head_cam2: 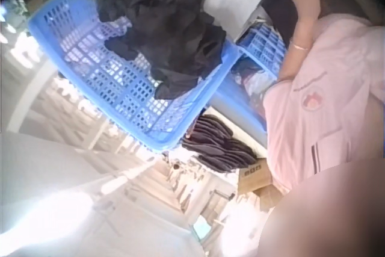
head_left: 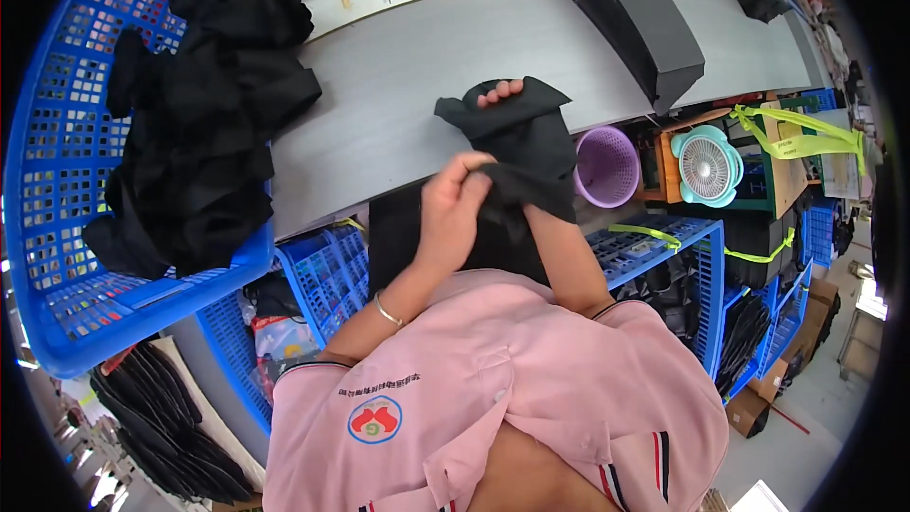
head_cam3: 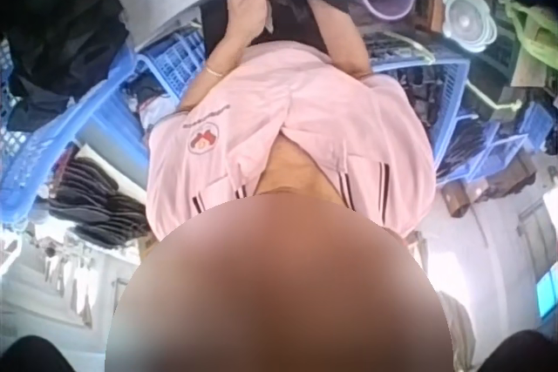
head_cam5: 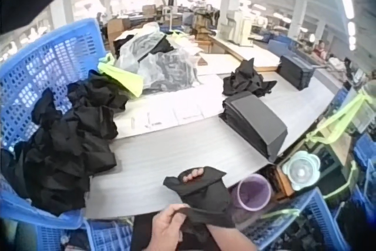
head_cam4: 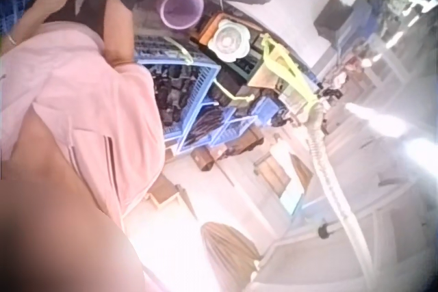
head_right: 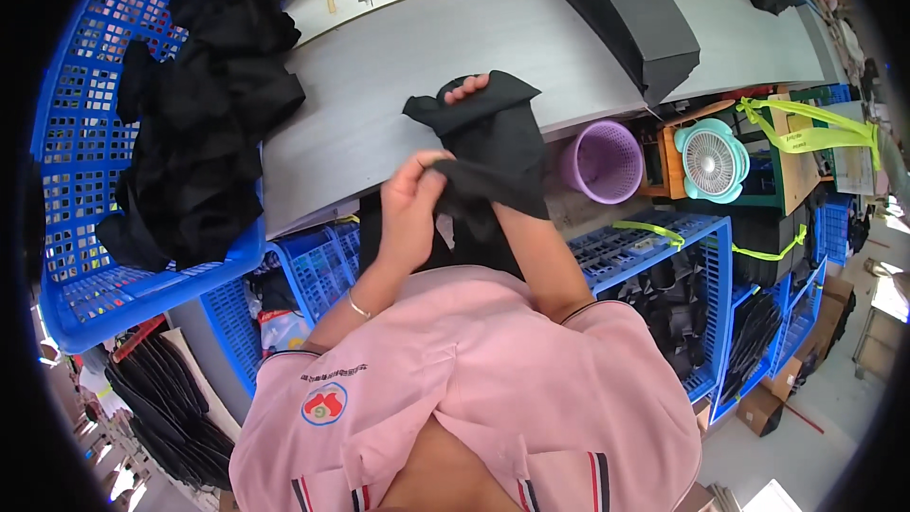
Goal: Inspecting and folding black fabric components in a manufacturing setting.
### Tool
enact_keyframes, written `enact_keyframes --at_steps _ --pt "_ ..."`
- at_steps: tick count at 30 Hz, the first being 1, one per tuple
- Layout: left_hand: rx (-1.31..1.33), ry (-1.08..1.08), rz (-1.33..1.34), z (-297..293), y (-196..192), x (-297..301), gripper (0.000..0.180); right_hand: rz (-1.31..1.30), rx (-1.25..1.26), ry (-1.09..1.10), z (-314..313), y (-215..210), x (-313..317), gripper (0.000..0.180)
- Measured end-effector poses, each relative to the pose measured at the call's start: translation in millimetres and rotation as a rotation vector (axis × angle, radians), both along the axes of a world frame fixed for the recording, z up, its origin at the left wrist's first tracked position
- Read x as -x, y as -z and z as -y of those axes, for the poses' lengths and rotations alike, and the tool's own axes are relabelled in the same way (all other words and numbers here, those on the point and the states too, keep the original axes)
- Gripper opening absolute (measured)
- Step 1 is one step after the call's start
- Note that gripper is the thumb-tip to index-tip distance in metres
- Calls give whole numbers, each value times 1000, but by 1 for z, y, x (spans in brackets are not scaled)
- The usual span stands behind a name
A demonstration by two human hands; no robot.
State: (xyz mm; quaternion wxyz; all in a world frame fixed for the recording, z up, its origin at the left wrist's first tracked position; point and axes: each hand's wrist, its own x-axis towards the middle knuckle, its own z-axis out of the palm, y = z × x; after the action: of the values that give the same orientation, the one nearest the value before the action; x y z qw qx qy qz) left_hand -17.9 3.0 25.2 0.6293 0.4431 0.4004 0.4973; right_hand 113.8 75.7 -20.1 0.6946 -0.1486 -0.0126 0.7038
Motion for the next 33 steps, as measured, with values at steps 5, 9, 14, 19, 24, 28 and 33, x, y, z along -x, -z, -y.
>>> enact_keyframes --at_steps 5,9,14,19,24,28,33 --pt "-43 -64 118 -21 -2 2 12 680 -69 123 28 -15 25 27" --pt "-213 174 -148 -21 -18 20 24 401 -20 64 32 -20 6 38" --pt "-477 21 -368 -32 -24 14 40 959 -227 87 39 -23 2 31" --pt "-587 -21 -522 -31 -14 -3 17 685 -164 9 46 -32 2 40" --pt "-217 -134 -254 -53 -3 10 12 1464 -448 188 56 -51 -10 35" --pt "-198 6 -288 -65 6 9 9 1807 -670 307 72 -76 -6 31" --pt "-436 -381 -546 -36 -6 -7 25 1585 -502 224 41 -82 -14 26"
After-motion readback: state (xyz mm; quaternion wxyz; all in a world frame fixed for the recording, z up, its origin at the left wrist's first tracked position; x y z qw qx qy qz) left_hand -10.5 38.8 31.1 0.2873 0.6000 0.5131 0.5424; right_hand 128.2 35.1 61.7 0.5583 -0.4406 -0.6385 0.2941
